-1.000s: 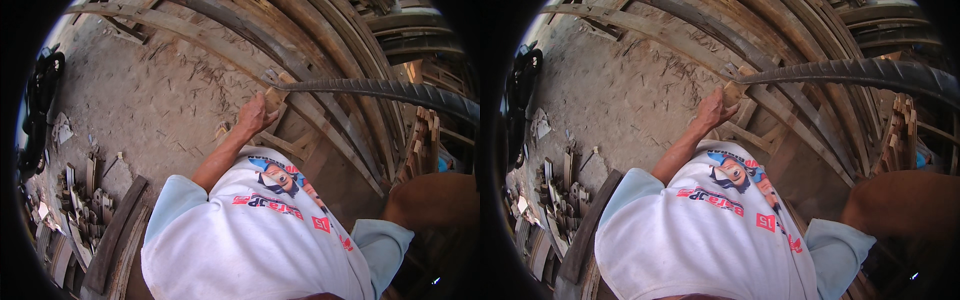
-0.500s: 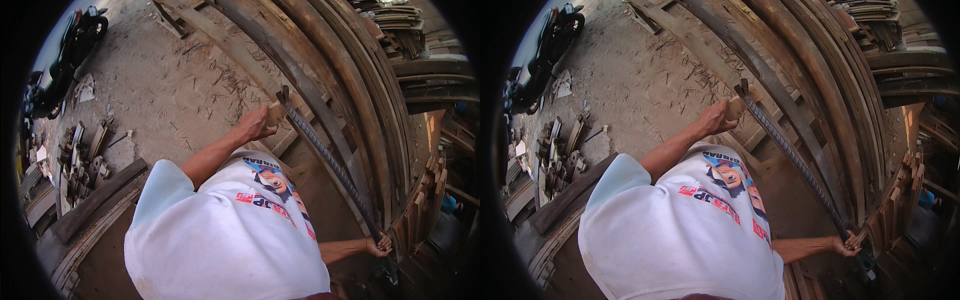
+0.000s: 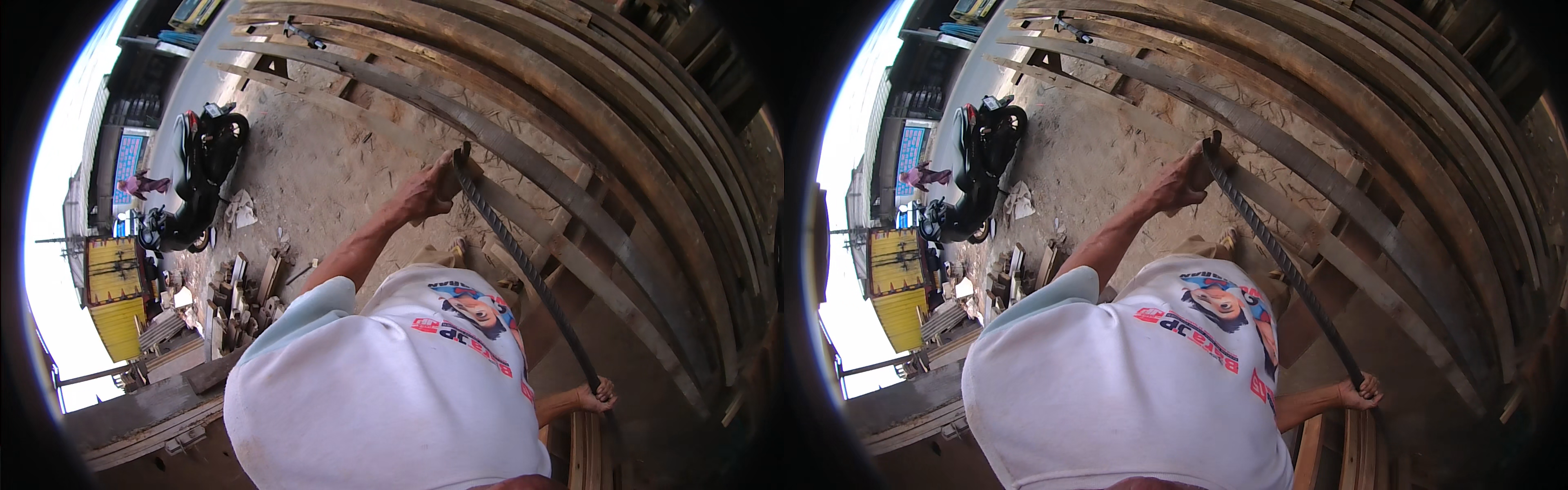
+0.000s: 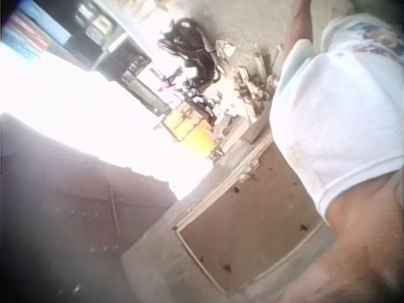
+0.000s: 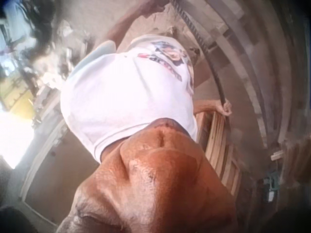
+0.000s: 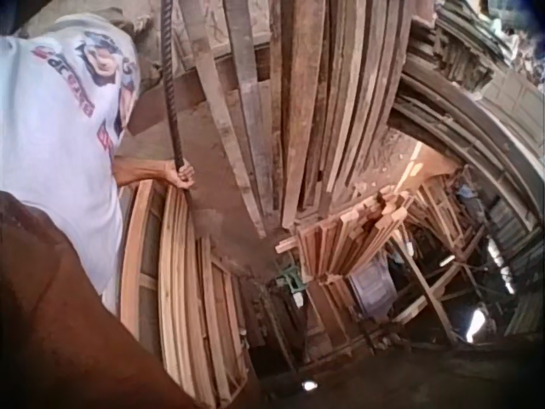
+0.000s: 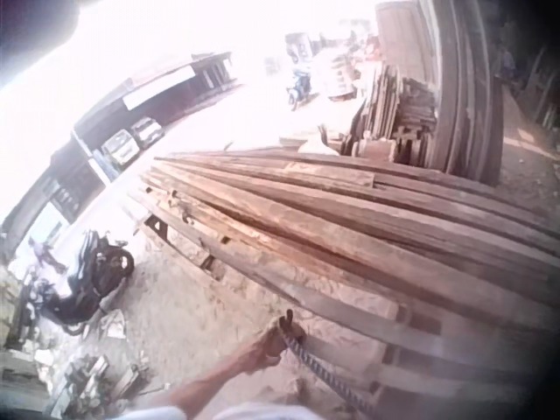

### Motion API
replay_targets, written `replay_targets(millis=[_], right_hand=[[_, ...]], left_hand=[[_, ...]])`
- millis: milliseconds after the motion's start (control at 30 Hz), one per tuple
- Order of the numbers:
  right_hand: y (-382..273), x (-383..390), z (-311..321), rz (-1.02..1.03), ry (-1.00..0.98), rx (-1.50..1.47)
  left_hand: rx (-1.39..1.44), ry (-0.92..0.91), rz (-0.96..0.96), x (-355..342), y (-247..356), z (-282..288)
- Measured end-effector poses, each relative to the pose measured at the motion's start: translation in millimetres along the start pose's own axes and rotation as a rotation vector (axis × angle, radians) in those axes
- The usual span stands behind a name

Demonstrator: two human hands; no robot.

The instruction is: The person uses a long metal rod as a lever to bend a small piece of wood against a wooden support structure. They repeatedly reposition the wood and the rod to apply pressure and shape the wood.

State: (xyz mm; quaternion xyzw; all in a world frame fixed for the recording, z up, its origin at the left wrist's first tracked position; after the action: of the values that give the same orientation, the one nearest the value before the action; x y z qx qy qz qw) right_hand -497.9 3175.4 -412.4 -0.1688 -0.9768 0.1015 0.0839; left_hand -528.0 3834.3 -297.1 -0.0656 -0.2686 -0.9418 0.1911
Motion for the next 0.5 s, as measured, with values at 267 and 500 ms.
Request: replay_targets(millis=[267, 500], right_hand=[[-8.0, 12.1, -185.7, 0.222, -0.327, 0.251], [65.9, 86.4, -423.7, 0.487, -0.751, 0.594]], left_hand=[[-0.201, -0.085, -0.132, -70.6, -19.9, 93.2], [0.376, -0.191, -0.026, -75.0, -92.8, 82.3]])
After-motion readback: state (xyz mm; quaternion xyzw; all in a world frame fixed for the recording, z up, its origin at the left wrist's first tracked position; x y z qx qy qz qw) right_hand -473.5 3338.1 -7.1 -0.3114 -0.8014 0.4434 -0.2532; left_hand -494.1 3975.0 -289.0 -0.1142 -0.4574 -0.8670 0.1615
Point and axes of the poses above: each hand's wrist, its own x-axis away from the middle knuckle, its own z-axis out of the back of the hand, y = z × x, the point moved 3 cm from there along -x, towards the middle knuckle, and after that the axes turned 3 degrees about -x, right-handed, at the moved point
